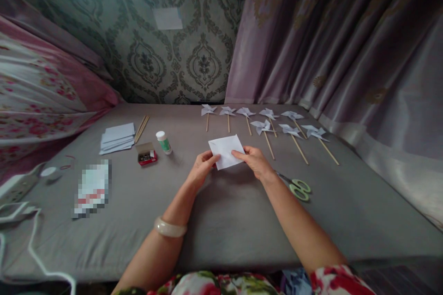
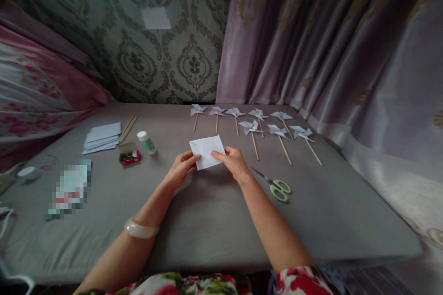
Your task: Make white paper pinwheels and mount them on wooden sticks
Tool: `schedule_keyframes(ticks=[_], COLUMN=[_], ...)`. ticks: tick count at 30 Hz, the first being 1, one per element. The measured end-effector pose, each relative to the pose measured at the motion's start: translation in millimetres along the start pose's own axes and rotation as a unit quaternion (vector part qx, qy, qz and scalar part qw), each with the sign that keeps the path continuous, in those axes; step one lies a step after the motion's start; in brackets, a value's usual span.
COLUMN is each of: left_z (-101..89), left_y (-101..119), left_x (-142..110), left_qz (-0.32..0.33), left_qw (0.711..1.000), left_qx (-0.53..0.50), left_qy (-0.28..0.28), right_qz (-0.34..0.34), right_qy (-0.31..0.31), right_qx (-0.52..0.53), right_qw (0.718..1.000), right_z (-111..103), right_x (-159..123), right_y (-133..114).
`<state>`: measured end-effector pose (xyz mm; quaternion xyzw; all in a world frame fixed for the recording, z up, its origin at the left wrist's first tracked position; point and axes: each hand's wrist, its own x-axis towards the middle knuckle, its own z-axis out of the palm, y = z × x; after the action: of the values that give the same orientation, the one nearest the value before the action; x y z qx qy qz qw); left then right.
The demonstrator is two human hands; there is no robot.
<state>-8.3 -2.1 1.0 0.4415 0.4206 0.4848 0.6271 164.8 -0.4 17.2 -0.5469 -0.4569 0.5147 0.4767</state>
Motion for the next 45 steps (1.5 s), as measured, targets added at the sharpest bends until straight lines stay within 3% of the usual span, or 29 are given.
schedule_keyframes(ticks=[4, 7, 9, 16, 19, 22, 25, 29, 37, 41, 45], left_z=[2.4, 3.4, 3.3, -1.6, -6.6, -11.2, -12.5, -9.5, -3.8, -2.9, -0.5], left_y=[-0.4, -1.3, -1.9, -7.4, -14.1, -20.5, -23.2, -22.6, -24.6, -25.3, -22.7], left_x=[-0.2, -0.1, -0.5, 3.3, 8.7, 11.7, 10.7, 7.0, -1.2, -3.2, -6.9], left_qz=[0.035, 0.045, 0.046, 0.037, 0.056, 0.079, 0.092, 0.099, 0.109, 0.099, 0.096], left_qw=[0.999, 0.999, 0.998, 0.995, 0.984, 0.962, 0.945, 0.921, 0.837, 0.819, 0.807], left_qx=[-0.015, 0.005, 0.014, 0.050, 0.121, 0.224, 0.295, 0.363, 0.534, 0.564, 0.581], left_qy=[0.007, 0.027, 0.041, 0.077, 0.115, 0.132, 0.107, 0.099, 0.046, 0.036, 0.047], right_qz=[-0.093, -0.198, -0.232, -0.131, -0.108, -0.103, -0.097, -0.137, -0.224, -0.283, -0.328], right_qy=[0.063, 0.122, 0.135, 0.105, 0.120, 0.132, 0.138, 0.144, 0.143, 0.154, 0.099], right_qx=[-0.099, -0.222, -0.257, -0.175, -0.212, -0.322, -0.419, -0.496, -0.566, -0.583, -0.570], right_qw=[0.989, 0.947, 0.928, 0.970, 0.964, 0.932, 0.892, 0.846, 0.781, 0.746, 0.747], right_z=[9.7, 11.6, 12.3, 11.6, 9.6, 8.8, 9.9, 10.8, 6.9, 6.4, 9.8], right_x=[-1.5, -7.2, -10.2, -4.5, -3.9, -8.8, -14.3, -15.7, -17.4, -20.5, -23.7], right_y=[13.8, 18.4, 19.8, 36.2, 40.2, 38.0, 35.5, 39.8, 48.5, 47.6, 50.2])
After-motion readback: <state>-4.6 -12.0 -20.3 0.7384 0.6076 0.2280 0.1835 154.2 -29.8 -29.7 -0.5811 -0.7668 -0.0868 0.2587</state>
